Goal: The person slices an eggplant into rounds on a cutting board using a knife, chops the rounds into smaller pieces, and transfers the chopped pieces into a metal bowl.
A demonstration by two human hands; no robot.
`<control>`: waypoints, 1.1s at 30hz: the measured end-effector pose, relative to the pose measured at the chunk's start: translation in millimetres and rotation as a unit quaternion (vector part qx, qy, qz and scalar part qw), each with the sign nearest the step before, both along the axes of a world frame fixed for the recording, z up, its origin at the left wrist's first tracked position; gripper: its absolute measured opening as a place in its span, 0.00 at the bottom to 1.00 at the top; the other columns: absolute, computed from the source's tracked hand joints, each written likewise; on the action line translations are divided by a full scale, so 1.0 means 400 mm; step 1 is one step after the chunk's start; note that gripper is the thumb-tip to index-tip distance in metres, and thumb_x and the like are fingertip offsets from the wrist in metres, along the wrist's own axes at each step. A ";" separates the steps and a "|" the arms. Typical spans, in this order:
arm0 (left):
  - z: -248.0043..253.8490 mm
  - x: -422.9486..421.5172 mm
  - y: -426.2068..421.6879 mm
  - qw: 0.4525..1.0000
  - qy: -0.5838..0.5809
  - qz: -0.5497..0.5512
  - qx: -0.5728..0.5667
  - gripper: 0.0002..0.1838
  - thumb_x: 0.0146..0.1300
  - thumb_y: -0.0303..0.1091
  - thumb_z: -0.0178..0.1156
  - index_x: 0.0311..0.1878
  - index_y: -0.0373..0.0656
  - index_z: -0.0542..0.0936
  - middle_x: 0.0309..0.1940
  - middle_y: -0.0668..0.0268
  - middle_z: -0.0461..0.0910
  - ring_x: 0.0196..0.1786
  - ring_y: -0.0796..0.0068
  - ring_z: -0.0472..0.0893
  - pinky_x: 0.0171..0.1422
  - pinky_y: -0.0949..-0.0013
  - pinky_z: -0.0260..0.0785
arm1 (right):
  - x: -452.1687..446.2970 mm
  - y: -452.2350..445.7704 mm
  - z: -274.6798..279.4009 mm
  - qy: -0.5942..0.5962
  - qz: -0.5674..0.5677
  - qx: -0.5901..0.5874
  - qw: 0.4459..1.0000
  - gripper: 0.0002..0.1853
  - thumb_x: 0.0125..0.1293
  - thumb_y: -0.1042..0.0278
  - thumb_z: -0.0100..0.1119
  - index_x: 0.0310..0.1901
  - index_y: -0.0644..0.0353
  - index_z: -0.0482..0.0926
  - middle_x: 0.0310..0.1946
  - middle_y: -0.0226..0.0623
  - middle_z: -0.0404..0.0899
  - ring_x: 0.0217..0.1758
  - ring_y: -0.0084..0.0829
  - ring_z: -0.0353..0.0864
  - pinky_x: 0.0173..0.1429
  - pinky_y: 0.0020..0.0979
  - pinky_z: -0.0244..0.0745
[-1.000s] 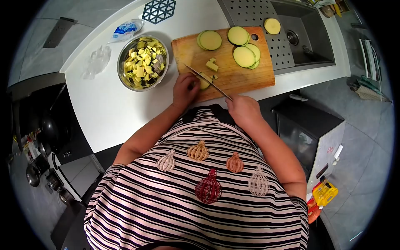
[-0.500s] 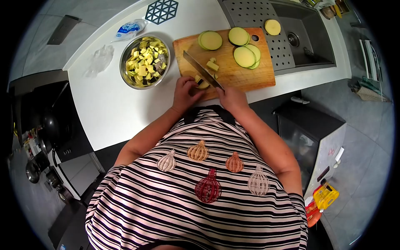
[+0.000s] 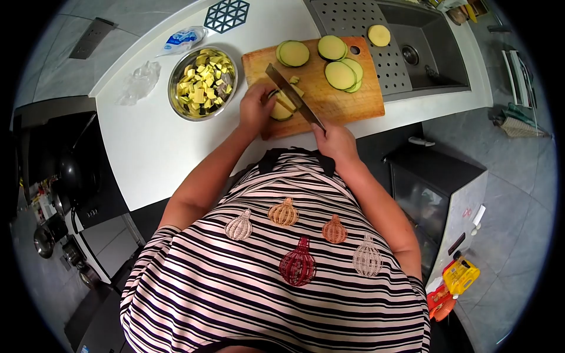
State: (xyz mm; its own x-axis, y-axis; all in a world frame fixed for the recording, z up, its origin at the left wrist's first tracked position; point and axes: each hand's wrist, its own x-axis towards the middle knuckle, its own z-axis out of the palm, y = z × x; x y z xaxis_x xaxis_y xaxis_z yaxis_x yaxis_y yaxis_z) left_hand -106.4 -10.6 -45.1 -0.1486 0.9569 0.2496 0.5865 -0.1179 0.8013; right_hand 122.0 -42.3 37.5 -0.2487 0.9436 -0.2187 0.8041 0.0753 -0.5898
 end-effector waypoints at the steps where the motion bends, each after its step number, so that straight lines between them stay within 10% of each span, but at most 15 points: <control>1: 0.004 0.001 0.011 0.999 -0.020 0.020 -0.025 0.13 0.54 0.26 0.67 0.43 0.42 0.81 0.35 0.59 0.79 0.36 0.56 0.79 0.42 0.59 0.73 | 0.004 -0.006 -0.004 0.005 -0.004 0.005 1.000 0.14 0.69 0.55 0.57 0.44 0.56 0.83 0.27 0.52 0.80 0.32 0.56 0.80 0.37 0.51 0.74; 23: -0.036 -0.023 -0.113 0.992 0.059 -0.089 0.074 0.16 0.44 0.28 0.73 0.38 0.41 0.82 0.46 0.59 0.78 0.48 0.54 0.78 0.53 0.58 0.74 | -0.049 -0.018 -0.036 -0.156 0.089 -0.042 0.983 0.13 0.68 0.58 0.56 0.43 0.57 0.82 0.28 0.54 0.81 0.36 0.56 0.82 0.40 0.51 0.76; 33: -0.040 -0.017 -0.105 0.993 0.069 -0.076 0.060 0.19 0.42 0.26 0.75 0.40 0.41 0.81 0.45 0.59 0.78 0.49 0.55 0.78 0.52 0.60 0.74 | -0.024 -0.016 -0.008 -0.005 0.055 0.027 0.998 0.12 0.67 0.58 0.57 0.44 0.54 0.84 0.30 0.49 0.83 0.35 0.50 0.83 0.39 0.48 0.77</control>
